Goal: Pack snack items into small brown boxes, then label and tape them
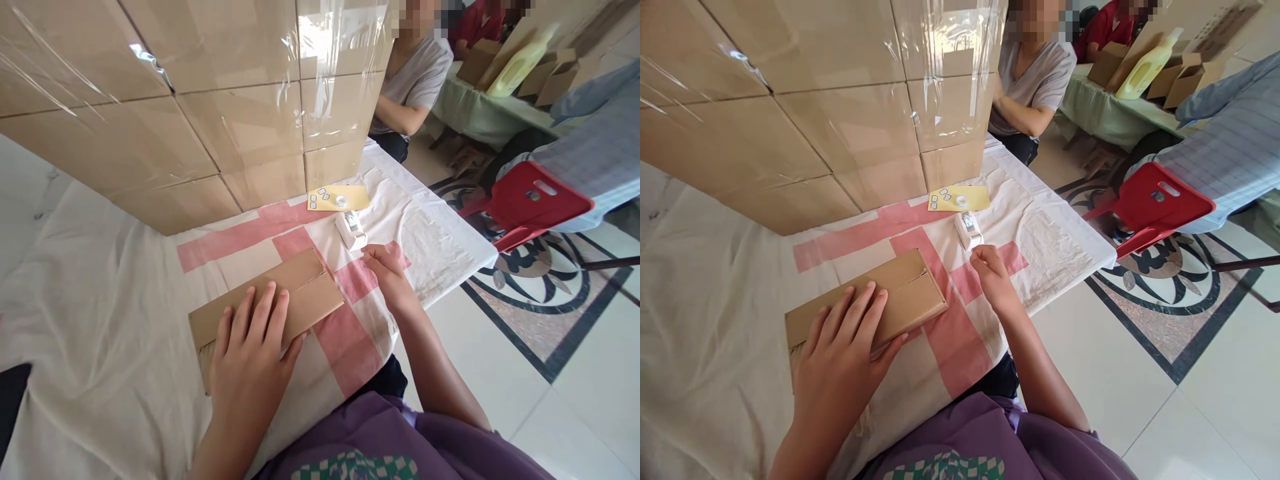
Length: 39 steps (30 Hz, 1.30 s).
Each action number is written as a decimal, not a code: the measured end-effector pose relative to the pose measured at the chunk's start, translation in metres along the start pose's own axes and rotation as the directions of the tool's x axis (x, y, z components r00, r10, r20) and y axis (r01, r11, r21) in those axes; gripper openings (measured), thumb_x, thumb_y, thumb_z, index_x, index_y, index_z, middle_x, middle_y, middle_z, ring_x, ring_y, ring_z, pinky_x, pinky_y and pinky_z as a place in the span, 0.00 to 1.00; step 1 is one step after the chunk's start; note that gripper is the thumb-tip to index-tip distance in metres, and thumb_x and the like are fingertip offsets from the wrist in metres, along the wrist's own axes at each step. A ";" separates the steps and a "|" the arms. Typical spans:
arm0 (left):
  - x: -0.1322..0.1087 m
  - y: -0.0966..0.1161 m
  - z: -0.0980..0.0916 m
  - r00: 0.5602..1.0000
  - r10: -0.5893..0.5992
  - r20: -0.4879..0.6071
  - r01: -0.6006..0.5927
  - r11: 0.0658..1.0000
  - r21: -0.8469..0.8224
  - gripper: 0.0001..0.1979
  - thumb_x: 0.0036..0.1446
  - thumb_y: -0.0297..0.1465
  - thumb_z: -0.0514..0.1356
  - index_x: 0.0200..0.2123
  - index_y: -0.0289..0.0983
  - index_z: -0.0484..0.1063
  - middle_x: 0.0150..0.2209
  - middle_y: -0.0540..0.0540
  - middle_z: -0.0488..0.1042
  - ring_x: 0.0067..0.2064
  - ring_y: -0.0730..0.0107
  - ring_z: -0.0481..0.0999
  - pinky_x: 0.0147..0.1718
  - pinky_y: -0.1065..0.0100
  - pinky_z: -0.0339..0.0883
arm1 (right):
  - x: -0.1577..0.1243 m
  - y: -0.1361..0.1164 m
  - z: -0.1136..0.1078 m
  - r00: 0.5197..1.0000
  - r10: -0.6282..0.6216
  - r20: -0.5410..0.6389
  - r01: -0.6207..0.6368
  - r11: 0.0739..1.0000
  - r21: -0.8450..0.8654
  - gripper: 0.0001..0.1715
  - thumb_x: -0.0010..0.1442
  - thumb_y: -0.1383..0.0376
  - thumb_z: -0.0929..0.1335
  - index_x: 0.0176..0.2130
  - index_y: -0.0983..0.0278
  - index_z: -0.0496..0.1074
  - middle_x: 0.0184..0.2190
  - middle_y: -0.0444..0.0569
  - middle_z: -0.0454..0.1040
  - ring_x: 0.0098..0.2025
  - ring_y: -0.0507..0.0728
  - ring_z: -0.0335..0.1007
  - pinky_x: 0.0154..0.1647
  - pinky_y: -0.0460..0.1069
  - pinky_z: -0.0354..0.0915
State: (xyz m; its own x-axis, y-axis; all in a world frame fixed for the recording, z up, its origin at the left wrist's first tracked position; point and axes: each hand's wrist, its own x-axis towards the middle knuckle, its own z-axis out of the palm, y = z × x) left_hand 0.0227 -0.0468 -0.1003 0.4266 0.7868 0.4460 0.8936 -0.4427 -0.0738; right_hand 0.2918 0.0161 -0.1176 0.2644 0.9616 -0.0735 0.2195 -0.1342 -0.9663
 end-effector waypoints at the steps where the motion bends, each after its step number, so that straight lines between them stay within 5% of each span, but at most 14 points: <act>1: 0.002 0.000 -0.003 1.000 0.003 0.021 -0.003 1.000 0.013 0.29 0.67 0.40 0.61 0.66 0.32 0.67 0.62 0.34 0.75 0.63 0.39 0.72 0.63 0.45 0.59 | -0.009 -0.011 0.004 1.000 -0.016 0.017 0.016 1.000 0.021 0.11 0.64 0.58 0.65 0.31 0.58 0.66 0.49 0.49 0.68 0.60 0.62 0.64 0.65 0.60 0.58; 5: 0.015 -0.007 -0.021 0.989 0.059 0.132 -0.062 0.998 0.016 0.27 0.68 0.43 0.59 0.63 0.32 0.71 0.50 0.35 0.79 0.49 0.45 0.77 0.50 0.48 0.66 | -0.040 -0.052 0.022 0.976 -0.153 0.157 0.158 0.987 -0.018 0.11 0.68 0.59 0.65 0.33 0.58 0.67 0.55 0.52 0.64 0.73 0.62 0.52 0.70 0.61 0.55; 8: 0.029 -0.022 -0.034 0.962 0.110 0.251 -0.089 0.992 -0.091 0.28 0.66 0.47 0.60 0.61 0.34 0.73 0.46 0.38 0.79 0.47 0.47 0.77 0.44 0.51 0.67 | -0.054 -0.074 0.036 0.929 -0.212 0.303 0.256 0.960 -0.116 0.11 0.71 0.62 0.63 0.34 0.58 0.64 0.56 0.53 0.64 0.75 0.62 0.48 0.70 0.64 0.55; 15: 0.063 -0.053 -0.046 0.806 0.213 0.552 -0.001 0.933 -0.360 0.23 0.68 0.48 0.59 0.59 0.42 0.76 0.45 0.46 0.80 0.51 0.53 0.80 0.48 0.52 0.68 | -0.063 -0.093 0.065 0.900 -0.186 0.394 0.364 0.819 -0.444 0.13 0.73 0.65 0.61 0.33 0.60 0.61 0.67 0.55 0.58 0.72 0.66 0.49 0.69 0.69 0.56; 21: 0.060 -0.052 -0.042 0.810 0.200 0.551 0.015 0.932 -0.361 0.23 0.69 0.43 0.59 0.61 0.39 0.74 0.45 0.42 0.80 0.51 0.50 0.79 0.47 0.52 0.69 | -0.063 -0.094 0.076 0.915 -0.147 0.375 0.359 0.720 -0.594 0.12 0.73 0.67 0.60 0.34 0.60 0.60 0.71 0.55 0.54 0.75 0.68 0.40 0.71 0.72 0.51; 28: 0.062 -0.062 -0.038 0.790 0.254 0.558 0.023 0.898 -0.440 0.24 0.69 0.41 0.59 0.64 0.39 0.72 0.46 0.43 0.79 0.52 0.51 0.78 0.44 0.53 0.70 | -0.062 -0.099 0.079 0.931 -0.104 0.351 0.302 0.761 -0.575 0.14 0.74 0.65 0.60 0.34 0.59 0.62 0.68 0.52 0.59 0.72 0.63 0.50 0.69 0.67 0.57; 39: 0.058 -0.069 -0.030 0.824 0.277 0.494 -0.004 0.875 -0.484 0.21 0.69 0.39 0.59 0.61 0.43 0.76 0.41 0.44 0.78 0.46 0.54 0.79 0.39 0.58 0.69 | -0.062 -0.107 0.087 0.937 -0.067 0.344 0.300 0.660 -0.688 0.14 0.73 0.66 0.60 0.33 0.59 0.62 0.70 0.53 0.57 0.71 0.65 0.51 0.70 0.70 0.55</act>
State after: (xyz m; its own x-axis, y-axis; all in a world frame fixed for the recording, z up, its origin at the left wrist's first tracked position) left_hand -0.0184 0.0163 -0.0428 0.6680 0.7383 -0.0931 0.7127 -0.5987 0.3656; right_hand 0.1702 -0.0086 -0.0315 -0.0901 0.9920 -0.0886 0.8708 0.0353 -0.4905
